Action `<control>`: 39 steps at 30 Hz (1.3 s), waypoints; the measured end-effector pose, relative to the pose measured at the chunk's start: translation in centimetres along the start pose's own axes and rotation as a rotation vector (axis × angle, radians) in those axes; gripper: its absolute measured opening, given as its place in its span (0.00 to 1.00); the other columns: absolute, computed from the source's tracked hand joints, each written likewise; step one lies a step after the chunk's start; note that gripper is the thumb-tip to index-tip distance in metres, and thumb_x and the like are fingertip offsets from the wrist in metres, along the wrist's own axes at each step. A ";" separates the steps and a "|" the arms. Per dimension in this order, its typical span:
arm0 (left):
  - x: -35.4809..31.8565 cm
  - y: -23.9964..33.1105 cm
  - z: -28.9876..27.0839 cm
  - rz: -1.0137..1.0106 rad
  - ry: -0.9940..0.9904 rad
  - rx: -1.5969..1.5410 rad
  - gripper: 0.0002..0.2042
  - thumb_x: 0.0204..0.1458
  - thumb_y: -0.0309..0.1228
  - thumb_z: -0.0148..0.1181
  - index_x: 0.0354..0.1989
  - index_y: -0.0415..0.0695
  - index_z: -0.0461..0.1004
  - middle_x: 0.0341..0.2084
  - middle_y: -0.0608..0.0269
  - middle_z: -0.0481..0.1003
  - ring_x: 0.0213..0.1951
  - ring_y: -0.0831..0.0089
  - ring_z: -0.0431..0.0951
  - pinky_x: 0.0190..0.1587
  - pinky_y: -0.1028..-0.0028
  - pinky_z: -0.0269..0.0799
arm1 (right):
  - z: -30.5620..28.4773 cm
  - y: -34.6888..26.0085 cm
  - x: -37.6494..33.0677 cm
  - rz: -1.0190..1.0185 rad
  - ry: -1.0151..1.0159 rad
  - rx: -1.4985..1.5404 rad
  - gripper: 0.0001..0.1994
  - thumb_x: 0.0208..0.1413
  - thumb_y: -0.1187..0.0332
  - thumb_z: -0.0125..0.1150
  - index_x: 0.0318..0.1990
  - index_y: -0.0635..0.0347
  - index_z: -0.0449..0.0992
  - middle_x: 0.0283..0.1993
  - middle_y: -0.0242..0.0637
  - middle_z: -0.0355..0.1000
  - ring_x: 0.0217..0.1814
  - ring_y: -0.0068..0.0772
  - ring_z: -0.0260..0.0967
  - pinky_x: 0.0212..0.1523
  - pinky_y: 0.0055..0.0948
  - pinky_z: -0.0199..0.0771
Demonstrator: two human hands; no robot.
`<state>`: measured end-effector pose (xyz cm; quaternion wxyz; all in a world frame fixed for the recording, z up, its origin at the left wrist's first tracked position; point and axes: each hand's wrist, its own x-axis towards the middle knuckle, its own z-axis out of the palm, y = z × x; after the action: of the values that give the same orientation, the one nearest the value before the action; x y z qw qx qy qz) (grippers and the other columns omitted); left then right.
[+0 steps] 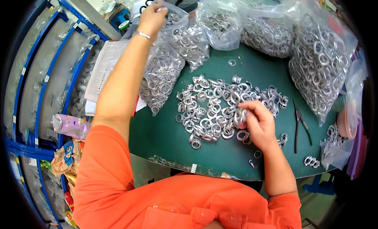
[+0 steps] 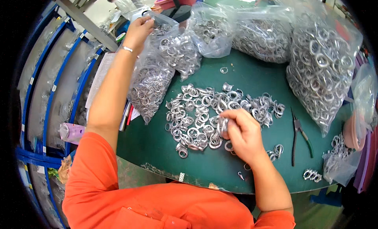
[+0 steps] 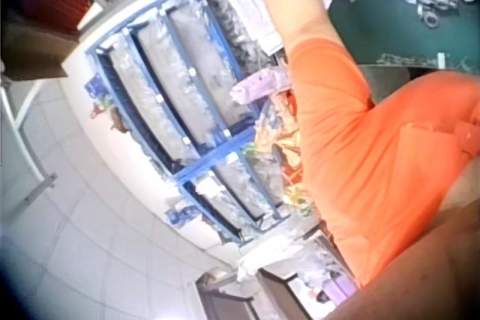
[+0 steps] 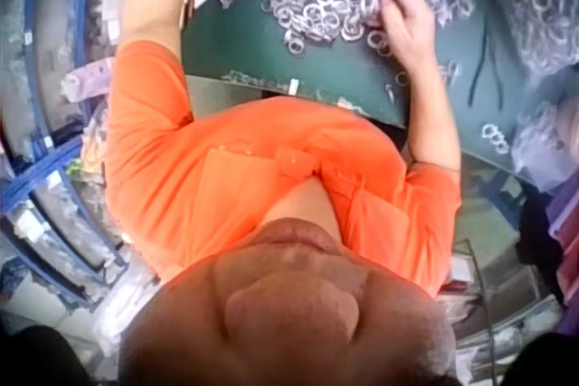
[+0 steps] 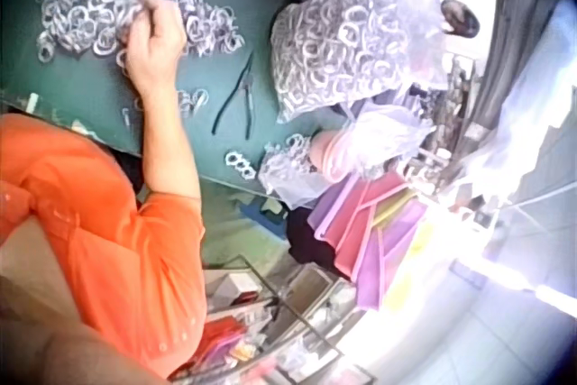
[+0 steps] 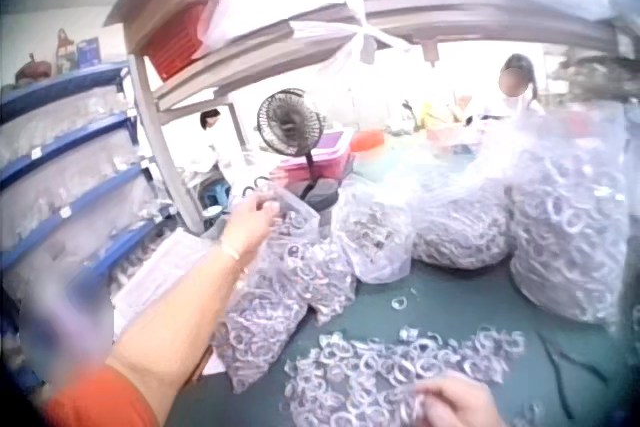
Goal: The person assembles small metal hardware components by hand at a green workbench. They repeatedly pick up a metal ring and a decorative metal piece, interlock them, and place the assembled unit into a clear plastic bag. The process is continuous and repetitive throughout the clip.
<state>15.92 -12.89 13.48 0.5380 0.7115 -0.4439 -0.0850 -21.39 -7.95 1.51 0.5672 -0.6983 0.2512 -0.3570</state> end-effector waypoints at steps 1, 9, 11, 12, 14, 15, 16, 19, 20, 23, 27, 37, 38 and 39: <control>1.1 -0.4 -0.7 -0.051 -0.052 0.159 0.24 0.54 0.34 0.60 0.54 0.30 0.66 0.47 0.51 0.73 0.46 0.67 0.72 0.49 0.70 0.68 | 0.1 -0.2 0.1 0.156 0.017 0.208 0.10 0.56 0.79 0.46 0.41 0.65 0.75 0.31 0.33 0.70 0.27 0.21 0.71 0.28 0.19 0.71; -11.3 3.4 6.9 0.554 -0.556 0.310 0.14 0.50 0.30 0.62 0.44 0.41 0.74 0.42 0.53 0.74 0.47 0.63 0.75 0.48 0.67 0.69 | -1.8 0.8 1.0 0.397 0.037 0.764 0.09 0.60 0.76 0.46 0.45 0.66 0.69 0.35 0.42 0.72 0.30 0.33 0.76 0.29 0.29 0.80; -13.5 0.4 8.4 0.845 -0.606 0.523 0.13 0.47 0.29 0.64 0.42 0.41 0.75 0.38 0.51 0.73 0.42 0.59 0.75 0.45 0.66 0.70 | -1.7 1.0 1.1 0.394 -0.001 0.828 0.08 0.61 0.75 0.48 0.45 0.65 0.70 0.36 0.41 0.72 0.30 0.33 0.77 0.29 0.30 0.81; -14.3 -1.0 9.0 0.767 -0.643 0.537 0.13 0.47 0.29 0.64 0.40 0.41 0.75 0.36 0.51 0.73 0.41 0.57 0.74 0.44 0.65 0.70 | -1.7 1.0 1.2 0.385 0.004 0.837 0.08 0.61 0.75 0.48 0.45 0.65 0.70 0.36 0.41 0.72 0.30 0.33 0.77 0.29 0.30 0.81; -15.3 -2.9 9.9 0.535 -0.719 0.507 0.10 0.46 0.26 0.63 0.38 0.40 0.74 0.33 0.52 0.71 0.38 0.53 0.73 0.42 0.64 0.70 | -1.7 1.1 1.2 0.366 0.003 0.851 0.08 0.61 0.75 0.48 0.45 0.65 0.70 0.35 0.40 0.73 0.30 0.31 0.76 0.27 0.28 0.80; -15.3 -3.3 9.8 0.537 -0.733 0.503 0.10 0.46 0.26 0.63 0.38 0.40 0.74 0.33 0.52 0.72 0.38 0.53 0.73 0.42 0.64 0.70 | -1.7 1.0 1.2 0.358 -0.003 0.849 0.08 0.61 0.75 0.48 0.45 0.65 0.70 0.35 0.40 0.73 0.29 0.31 0.76 0.26 0.27 0.79; -15.3 -3.3 9.5 0.539 -0.750 0.496 0.10 0.46 0.25 0.63 0.38 0.40 0.74 0.33 0.51 0.72 0.38 0.53 0.73 0.41 0.64 0.70 | -1.7 1.0 1.2 0.351 -0.004 0.847 0.08 0.60 0.75 0.48 0.45 0.65 0.70 0.35 0.40 0.73 0.29 0.30 0.76 0.25 0.25 0.78; -15.7 -2.9 8.8 0.567 -0.688 0.374 0.10 0.47 0.24 0.63 0.38 0.40 0.73 0.35 0.55 0.72 0.37 0.59 0.74 0.39 0.68 0.70 | -1.7 1.4 1.1 0.306 0.026 0.737 0.08 0.60 0.76 0.48 0.45 0.65 0.70 0.35 0.39 0.73 0.28 0.26 0.75 0.22 0.20 0.73; -16.3 -1.8 8.7 0.554 -0.636 0.289 0.12 0.46 0.25 0.64 0.39 0.40 0.73 0.36 0.57 0.73 0.37 0.62 0.75 0.40 0.69 0.70 | -1.5 1.0 1.1 0.314 0.074 0.624 0.08 0.61 0.76 0.46 0.45 0.65 0.70 0.35 0.37 0.73 0.27 0.23 0.74 0.21 0.17 0.70; -19.4 2.7 7.9 0.457 -0.615 0.061 0.20 0.43 0.29 0.69 0.45 0.40 0.71 0.38 0.63 0.73 0.39 0.71 0.74 0.41 0.73 0.70 | -0.9 0.9 0.8 0.243 0.102 0.525 0.08 0.63 0.75 0.44 0.45 0.65 0.70 0.34 0.36 0.72 0.27 0.21 0.72 0.22 0.17 0.71; -22.5 2.3 8.6 0.215 -0.750 -0.171 0.19 0.44 0.27 0.70 0.45 0.39 0.72 0.39 0.60 0.71 0.34 0.76 0.76 0.37 0.78 0.72 | -0.2 1.2 0.8 0.213 0.046 0.485 0.10 0.64 0.74 0.43 0.47 0.65 0.70 0.34 0.34 0.71 0.28 0.18 0.70 0.22 0.16 0.71; -25.0 -0.2 7.3 0.036 -0.532 -0.487 0.07 0.58 0.25 0.55 0.35 0.33 0.74 0.39 0.59 0.73 0.30 0.81 0.76 0.31 0.81 0.74 | 0.4 0.2 0.1 -0.194 -0.086 -0.122 0.16 0.48 0.80 0.63 0.47 0.63 0.74 0.39 0.35 0.69 0.32 0.23 0.69 0.30 0.21 0.69; -24.8 -0.2 7.0 0.025 -0.563 -0.493 0.07 0.59 0.26 0.55 0.35 0.33 0.74 0.39 0.59 0.72 0.30 0.81 0.76 0.31 0.82 0.74 | 0.4 0.3 0.1 -0.221 -0.090 -0.137 0.17 0.47 0.81 0.64 0.46 0.63 0.74 0.39 0.36 0.69 0.32 0.23 0.69 0.30 0.21 0.70; -24.8 -0.3 6.8 0.016 -0.596 -0.499 0.07 0.59 0.26 0.54 0.35 0.33 0.74 0.39 0.59 0.72 0.30 0.81 0.76 0.30 0.82 0.74 | 0.4 0.4 0.0 -0.256 -0.103 -0.166 0.17 0.46 0.81 0.64 0.46 0.63 0.74 0.39 0.36 0.69 0.31 0.24 0.69 0.30 0.21 0.70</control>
<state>-2.65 0.32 1.61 0.5427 0.4996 -0.5517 -0.3892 -21.00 -7.80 1.09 0.4693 -0.7866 0.1593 -0.3684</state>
